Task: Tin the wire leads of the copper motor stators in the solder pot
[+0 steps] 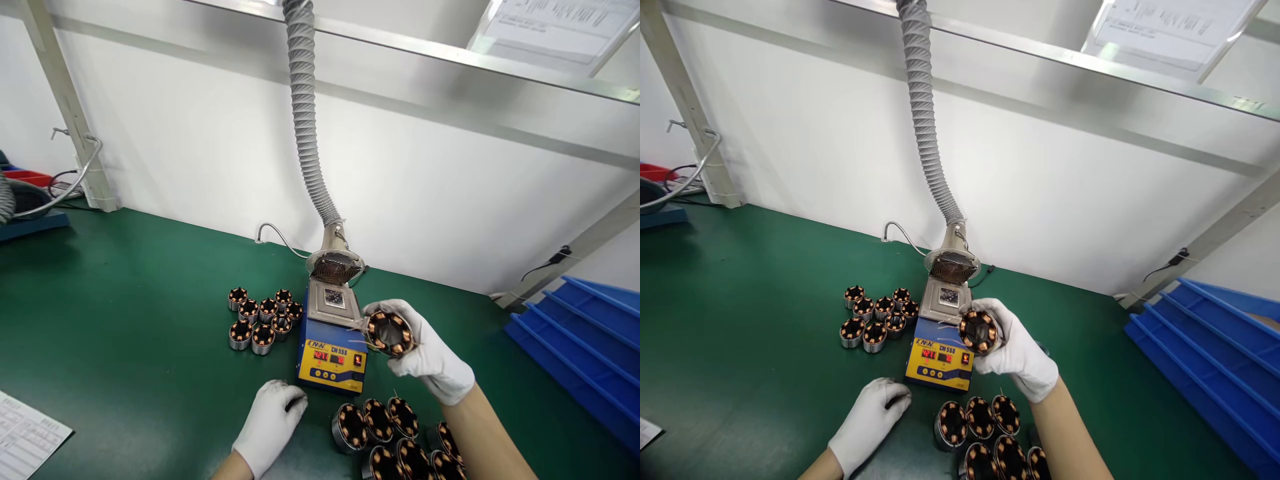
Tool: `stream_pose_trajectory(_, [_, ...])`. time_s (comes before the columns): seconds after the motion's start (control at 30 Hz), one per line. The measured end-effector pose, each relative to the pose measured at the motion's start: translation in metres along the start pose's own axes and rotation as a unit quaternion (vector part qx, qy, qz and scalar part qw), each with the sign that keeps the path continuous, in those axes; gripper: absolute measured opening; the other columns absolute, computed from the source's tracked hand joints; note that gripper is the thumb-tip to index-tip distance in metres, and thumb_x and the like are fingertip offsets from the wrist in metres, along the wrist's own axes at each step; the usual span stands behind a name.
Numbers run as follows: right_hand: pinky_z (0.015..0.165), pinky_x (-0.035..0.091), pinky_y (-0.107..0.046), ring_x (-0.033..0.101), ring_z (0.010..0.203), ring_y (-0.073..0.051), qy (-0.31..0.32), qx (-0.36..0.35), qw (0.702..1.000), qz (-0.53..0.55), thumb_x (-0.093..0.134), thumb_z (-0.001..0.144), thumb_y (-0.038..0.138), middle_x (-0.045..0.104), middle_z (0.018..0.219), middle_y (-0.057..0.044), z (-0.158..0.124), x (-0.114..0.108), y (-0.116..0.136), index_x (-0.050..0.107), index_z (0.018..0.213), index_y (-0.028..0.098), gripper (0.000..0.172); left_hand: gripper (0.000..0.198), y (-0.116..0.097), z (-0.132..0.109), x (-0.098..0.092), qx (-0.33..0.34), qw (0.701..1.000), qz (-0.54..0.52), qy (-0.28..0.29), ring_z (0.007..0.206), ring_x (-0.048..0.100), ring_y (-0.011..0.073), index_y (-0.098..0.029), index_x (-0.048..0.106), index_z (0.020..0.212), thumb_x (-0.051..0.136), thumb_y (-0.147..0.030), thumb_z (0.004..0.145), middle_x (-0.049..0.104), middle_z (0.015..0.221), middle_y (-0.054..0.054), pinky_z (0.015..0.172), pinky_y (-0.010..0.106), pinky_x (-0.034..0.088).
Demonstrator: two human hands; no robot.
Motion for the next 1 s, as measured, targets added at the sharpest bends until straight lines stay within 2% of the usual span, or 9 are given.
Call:
stream_pose_trajectory(0.13, [0.08, 0.047, -0.034, 0.059, 0.092, -0.023, -0.022, 0.11, 0.992, -0.061, 0.077, 0.05, 0.025, 0.063, 0.102, -0.004, 0.013, -0.006, -0.009, 0.052, 0.107, 0.023, 0.062, 0.021, 0.001, 0.0, 0.001, 0.008, 1.0, -0.005, -0.001, 0.082, 0.062, 0.0218, -0.022, 0.071, 0.081, 0.05, -0.021, 0.083, 0.071, 0.081, 0.004, 0.079, 0.035, 0.045])
stream_pose_trajectory(0.23, [0.075, 0.048, -0.032, 0.06, 0.085, -0.021, -0.046, 0.127, 0.962, -0.236, 0.065, 0.061, 0.019, 0.062, 0.099, -0.004, 0.025, -0.015, -0.009, 0.052, 0.112, 0.021, 0.053, 0.021, 0.002, 0.0, 0.003, 0.011, 1.0, -0.007, 0.0, 0.084, 0.061, 0.0226, -0.022, 0.071, 0.082, 0.05, -0.021, 0.082, 0.071, 0.082, 0.004, 0.081, 0.036, 0.046])
stream_pose_trajectory(0.3, [0.074, 0.046, -0.032, 0.058, 0.086, -0.022, -0.051, 0.1, 0.906, -0.407, 0.06, 0.064, 0.016, 0.06, 0.102, -0.005, 0.035, -0.018, -0.008, 0.056, 0.109, 0.021, 0.046, 0.021, 0.002, 0.0, 0.004, 0.013, 1.0, -0.008, -0.002, 0.084, 0.062, 0.0225, -0.022, 0.071, 0.082, 0.05, -0.02, 0.082, 0.071, 0.082, 0.004, 0.081, 0.036, 0.046])
stream_pose_trajectory(0.4, [0.074, 0.043, -0.033, 0.054, 0.088, -0.024, -0.024, 0.036, 0.776, -0.629, 0.057, 0.069, 0.016, 0.057, 0.108, -0.01, 0.049, -0.01, -0.015, 0.057, 0.111, 0.018, 0.042, 0.02, 0.002, 0.0, 0.003, 0.02, 1.0, -0.008, -0.009, 0.084, 0.063, 0.0221, -0.023, 0.071, 0.081, 0.051, -0.02, 0.081, 0.071, 0.081, 0.004, 0.082, 0.036, 0.046])
stream_pose_trajectory(0.5, [0.066, 0.038, -0.033, 0.053, 0.082, -0.025, 0.02, -0.006, 0.655, -0.755, 0.051, 0.078, 0.02, 0.059, 0.104, -0.013, 0.061, 0.0, -0.03, 0.055, 0.112, 0.013, 0.035, 0.02, 0.002, 0.001, 0.004, 0.017, 1.0, -0.005, -0.001, 0.084, 0.062, 0.022, -0.022, 0.071, 0.08, 0.051, -0.019, 0.082, 0.071, 0.081, 0.003, 0.083, 0.036, 0.046])
stream_pose_trajectory(0.57, [0.061, 0.034, -0.033, 0.052, 0.078, -0.025, 0.055, -0.025, 0.607, -0.792, 0.047, 0.082, 0.018, 0.059, 0.103, -0.014, 0.067, 0.007, -0.04, 0.055, 0.111, 0.013, 0.031, 0.018, 0.002, 0.001, 0.005, 0.011, 1.0, -0.002, 0.007, 0.084, 0.062, 0.0221, -0.022, 0.071, 0.08, 0.053, -0.018, 0.082, 0.071, 0.081, 0.003, 0.083, 0.037, 0.046])
stream_pose_trajectory(0.77, [0.055, 0.027, -0.033, 0.051, 0.078, -0.023, 0.136, -0.067, 0.572, -0.806, 0.038, 0.084, 0.007, 0.055, 0.117, -0.012, 0.08, 0.027, -0.052, 0.053, 0.113, 0.017, 0.034, 0.017, 0.0, 0.002, 0.005, 0.012, 1.0, 0.0, 0.015, 0.08, 0.063, 0.0211, -0.022, 0.07, 0.08, 0.054, -0.017, 0.082, 0.071, 0.081, 0.003, 0.08, 0.035, 0.047])
stream_pose_trajectory(1.0, [0.054, 0.026, -0.033, 0.051, 0.08, -0.023, 0.175, -0.086, 0.549, -0.813, 0.037, 0.084, 0.004, 0.052, 0.122, -0.014, 0.086, 0.039, -0.062, 0.051, 0.115, 0.017, 0.036, 0.016, 0.0, 0.002, 0.005, 0.019, 1.0, -0.003, 0.01, 0.08, 0.063, 0.0207, -0.022, 0.07, 0.079, 0.055, -0.017, 0.081, 0.071, 0.079, 0.002, 0.079, 0.035, 0.047])
Point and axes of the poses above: each hand's wrist, its own z-axis towards the middle knuckle, its own x-axis out of the palm, y = z × x, the point moved 10 cm from there along z, towards the middle knuckle
